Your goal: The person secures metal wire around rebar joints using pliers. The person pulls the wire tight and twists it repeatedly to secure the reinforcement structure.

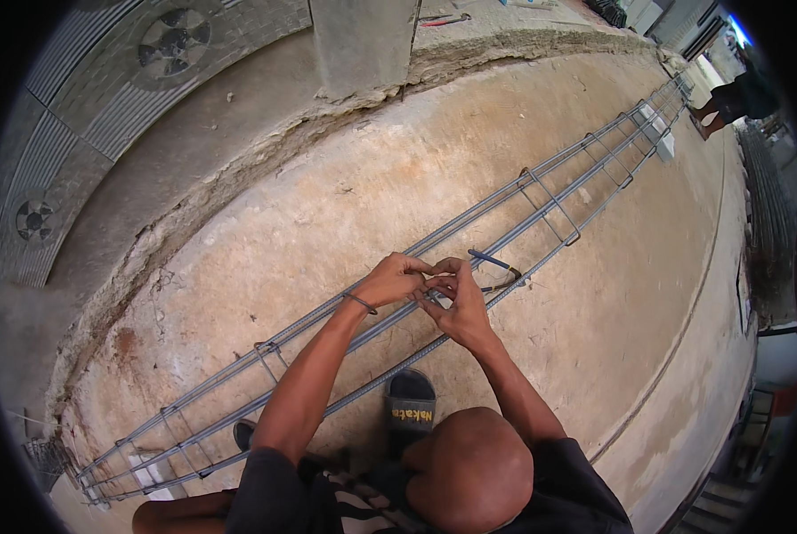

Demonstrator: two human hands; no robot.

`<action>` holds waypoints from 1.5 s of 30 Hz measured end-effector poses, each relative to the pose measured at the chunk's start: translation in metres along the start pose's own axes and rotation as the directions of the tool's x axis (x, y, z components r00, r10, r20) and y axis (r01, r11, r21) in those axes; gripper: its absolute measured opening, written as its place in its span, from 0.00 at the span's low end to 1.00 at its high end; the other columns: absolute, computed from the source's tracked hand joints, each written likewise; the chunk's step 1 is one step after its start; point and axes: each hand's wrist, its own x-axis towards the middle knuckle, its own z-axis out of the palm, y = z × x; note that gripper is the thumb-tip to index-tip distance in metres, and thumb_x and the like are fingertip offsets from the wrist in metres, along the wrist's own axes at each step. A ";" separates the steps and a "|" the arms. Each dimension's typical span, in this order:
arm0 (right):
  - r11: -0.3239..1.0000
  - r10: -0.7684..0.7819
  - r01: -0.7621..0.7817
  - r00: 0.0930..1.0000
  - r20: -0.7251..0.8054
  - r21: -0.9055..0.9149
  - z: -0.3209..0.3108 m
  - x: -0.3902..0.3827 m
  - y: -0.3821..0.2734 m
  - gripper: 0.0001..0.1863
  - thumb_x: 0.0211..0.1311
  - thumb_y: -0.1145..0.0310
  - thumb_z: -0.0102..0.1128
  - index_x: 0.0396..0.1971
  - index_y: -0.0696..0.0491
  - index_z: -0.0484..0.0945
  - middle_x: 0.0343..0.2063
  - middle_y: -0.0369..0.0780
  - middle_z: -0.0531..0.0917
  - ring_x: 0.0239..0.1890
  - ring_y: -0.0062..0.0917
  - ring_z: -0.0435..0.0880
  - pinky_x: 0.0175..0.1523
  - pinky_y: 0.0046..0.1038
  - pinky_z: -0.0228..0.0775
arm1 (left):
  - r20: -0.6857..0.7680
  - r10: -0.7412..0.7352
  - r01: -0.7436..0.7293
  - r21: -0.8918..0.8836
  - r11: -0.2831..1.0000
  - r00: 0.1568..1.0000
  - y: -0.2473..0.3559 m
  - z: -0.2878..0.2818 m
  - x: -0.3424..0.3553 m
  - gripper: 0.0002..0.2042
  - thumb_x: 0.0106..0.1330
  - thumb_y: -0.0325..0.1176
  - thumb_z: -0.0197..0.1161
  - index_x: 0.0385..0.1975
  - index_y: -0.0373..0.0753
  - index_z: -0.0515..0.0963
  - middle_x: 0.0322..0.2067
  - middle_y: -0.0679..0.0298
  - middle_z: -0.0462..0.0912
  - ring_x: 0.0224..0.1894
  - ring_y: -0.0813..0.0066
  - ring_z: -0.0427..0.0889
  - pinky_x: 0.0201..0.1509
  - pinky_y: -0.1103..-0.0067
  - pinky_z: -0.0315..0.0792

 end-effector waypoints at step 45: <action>0.738 0.097 0.510 0.567 0.818 -0.441 -0.037 0.103 0.018 0.09 0.54 0.70 0.65 0.30 0.61 0.83 0.28 0.51 0.84 0.36 0.47 0.84 0.38 0.41 0.74 | -0.132 0.857 -0.409 0.836 0.366 0.498 -0.034 0.079 -0.030 0.09 0.49 0.17 0.63 0.31 0.29 0.81 0.37 0.56 0.83 0.40 0.62 0.81 0.42 0.72 0.76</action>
